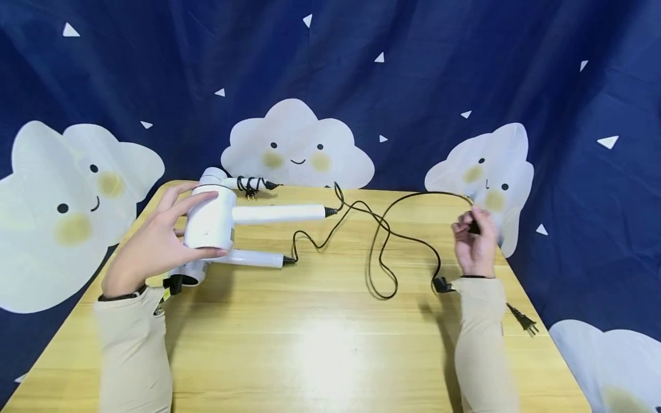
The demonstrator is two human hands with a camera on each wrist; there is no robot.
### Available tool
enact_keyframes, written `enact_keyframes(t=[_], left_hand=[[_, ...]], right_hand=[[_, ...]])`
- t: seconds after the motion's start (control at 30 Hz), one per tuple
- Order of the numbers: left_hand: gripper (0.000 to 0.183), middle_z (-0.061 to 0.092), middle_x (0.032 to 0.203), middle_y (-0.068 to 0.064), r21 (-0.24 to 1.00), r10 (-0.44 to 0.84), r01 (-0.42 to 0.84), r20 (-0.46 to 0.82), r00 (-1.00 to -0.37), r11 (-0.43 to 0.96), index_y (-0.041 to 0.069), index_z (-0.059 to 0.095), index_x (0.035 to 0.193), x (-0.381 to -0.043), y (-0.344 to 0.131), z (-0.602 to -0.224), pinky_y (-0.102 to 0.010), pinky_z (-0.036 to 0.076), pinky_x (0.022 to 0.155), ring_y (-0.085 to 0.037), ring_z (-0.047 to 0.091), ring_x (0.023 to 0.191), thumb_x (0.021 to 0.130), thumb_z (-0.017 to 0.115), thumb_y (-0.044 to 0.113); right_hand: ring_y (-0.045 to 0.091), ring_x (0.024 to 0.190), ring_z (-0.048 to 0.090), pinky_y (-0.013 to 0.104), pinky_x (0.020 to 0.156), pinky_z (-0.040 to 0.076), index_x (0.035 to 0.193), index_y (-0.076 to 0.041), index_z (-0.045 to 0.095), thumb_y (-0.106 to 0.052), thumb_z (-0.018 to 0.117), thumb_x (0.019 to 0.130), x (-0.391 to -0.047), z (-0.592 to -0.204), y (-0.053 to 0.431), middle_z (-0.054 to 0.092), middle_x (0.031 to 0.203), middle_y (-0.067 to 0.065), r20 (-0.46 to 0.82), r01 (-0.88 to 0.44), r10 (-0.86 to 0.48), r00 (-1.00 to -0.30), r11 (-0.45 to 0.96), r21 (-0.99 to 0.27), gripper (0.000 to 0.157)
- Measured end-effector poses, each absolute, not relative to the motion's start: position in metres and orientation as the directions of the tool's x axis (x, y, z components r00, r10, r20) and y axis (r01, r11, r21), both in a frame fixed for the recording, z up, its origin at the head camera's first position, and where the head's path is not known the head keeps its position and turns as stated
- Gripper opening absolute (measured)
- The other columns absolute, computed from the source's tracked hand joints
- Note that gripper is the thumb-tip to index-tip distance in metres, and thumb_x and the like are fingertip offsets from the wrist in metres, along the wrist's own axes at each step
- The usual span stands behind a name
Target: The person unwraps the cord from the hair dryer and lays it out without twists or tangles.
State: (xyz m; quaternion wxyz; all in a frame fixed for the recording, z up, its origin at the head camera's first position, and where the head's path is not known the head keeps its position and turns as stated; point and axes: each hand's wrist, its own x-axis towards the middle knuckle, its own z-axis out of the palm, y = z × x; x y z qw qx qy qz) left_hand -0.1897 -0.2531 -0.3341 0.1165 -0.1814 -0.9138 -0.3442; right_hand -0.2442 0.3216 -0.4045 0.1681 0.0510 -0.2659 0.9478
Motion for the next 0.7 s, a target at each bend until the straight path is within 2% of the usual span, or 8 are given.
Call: enact_keyframes(t=[0.07, 0.13, 0.27, 0.4, 0.53, 0.7], left_hand=[[0.100, 0.036, 0.156, -0.007, 0.582, 0.259, 0.418, 0.340, -0.904, 0.697, 0.030, 0.054, 0.150, -0.184, -0.255, -0.338, -0.001, 0.045, 0.076, -0.031, 0.056, 0.113, 0.062, 0.102, 0.028], [0.101, 0.036, 0.157, -0.008, 0.588, 0.244, 0.395, 0.321, -0.915, 0.706, 0.028, 0.054, 0.150, -0.176, -0.259, -0.342, 0.000, 0.043, 0.076, -0.032, 0.057, 0.112, 0.061, 0.103, 0.029], [0.103, 0.032, 0.161, -0.015, 0.585, 0.224, 0.339, 0.263, -0.939, 0.736, 0.025, 0.052, 0.152, -0.153, -0.270, -0.356, -0.006, 0.045, 0.075, -0.040, 0.059, 0.111, 0.061, 0.102, 0.033], [0.105, 0.032, 0.160, -0.019, 0.571, 0.226, 0.304, 0.205, -0.952, 0.763, 0.027, 0.049, 0.154, -0.130, -0.277, -0.373, -0.014, 0.047, 0.074, -0.044, 0.061, 0.110, 0.063, 0.100, 0.040], [0.105, 0.033, 0.159, -0.019, 0.560, 0.236, 0.298, 0.181, -0.955, 0.773, 0.029, 0.048, 0.154, -0.117, -0.279, -0.384, -0.018, 0.051, 0.070, -0.042, 0.059, 0.111, 0.064, 0.099, 0.043], [0.105, 0.034, 0.158, -0.016, 0.554, 0.264, 0.313, 0.168, -0.950, 0.772, 0.029, 0.047, 0.155, -0.109, -0.280, -0.396, -0.020, 0.054, 0.071, -0.039, 0.054, 0.115, 0.065, 0.099, 0.042]], right_hand=[[0.021, 0.060, 0.051, 0.029, 0.054, 0.041, 0.079, -0.002, 0.052, 0.002, 0.062, 0.099, -0.238, -0.399, 0.338, 0.061, 0.066, 0.013, 0.152, -0.407, 0.381, -0.912, -0.794, -0.453, 0.023], [0.022, 0.057, 0.050, 0.030, 0.051, 0.039, 0.080, -0.001, 0.049, 0.004, 0.059, 0.100, -0.231, -0.392, 0.353, 0.059, 0.065, 0.016, 0.113, -0.464, 0.464, -0.879, -0.778, -0.423, 0.023], [0.023, 0.052, 0.047, 0.030, 0.046, 0.037, 0.082, 0.000, 0.047, 0.008, 0.058, 0.099, -0.220, -0.380, 0.375, 0.059, 0.065, 0.018, 0.060, -0.546, 0.578, -0.814, -0.724, -0.421, 0.021], [0.021, 0.047, 0.049, 0.028, 0.041, 0.040, 0.089, -0.001, 0.050, 0.009, 0.063, 0.096, -0.211, -0.374, 0.395, 0.064, 0.066, 0.018, 0.047, -0.583, 0.671, -0.740, -0.604, -0.543, 0.018], [0.018, 0.044, 0.051, 0.026, 0.039, 0.041, 0.098, -0.003, 0.053, 0.007, 0.065, 0.095, -0.202, -0.380, 0.411, 0.069, 0.065, 0.014, 0.015, -0.502, 0.729, -0.684, -0.456, -0.734, 0.016], [0.014, 0.040, 0.055, 0.023, 0.039, 0.042, 0.104, -0.009, 0.053, 0.005, 0.058, 0.099, -0.189, -0.396, 0.423, 0.073, 0.061, 0.007, -0.058, -0.264, 0.735, -0.676, -0.314, -0.912, 0.016]])
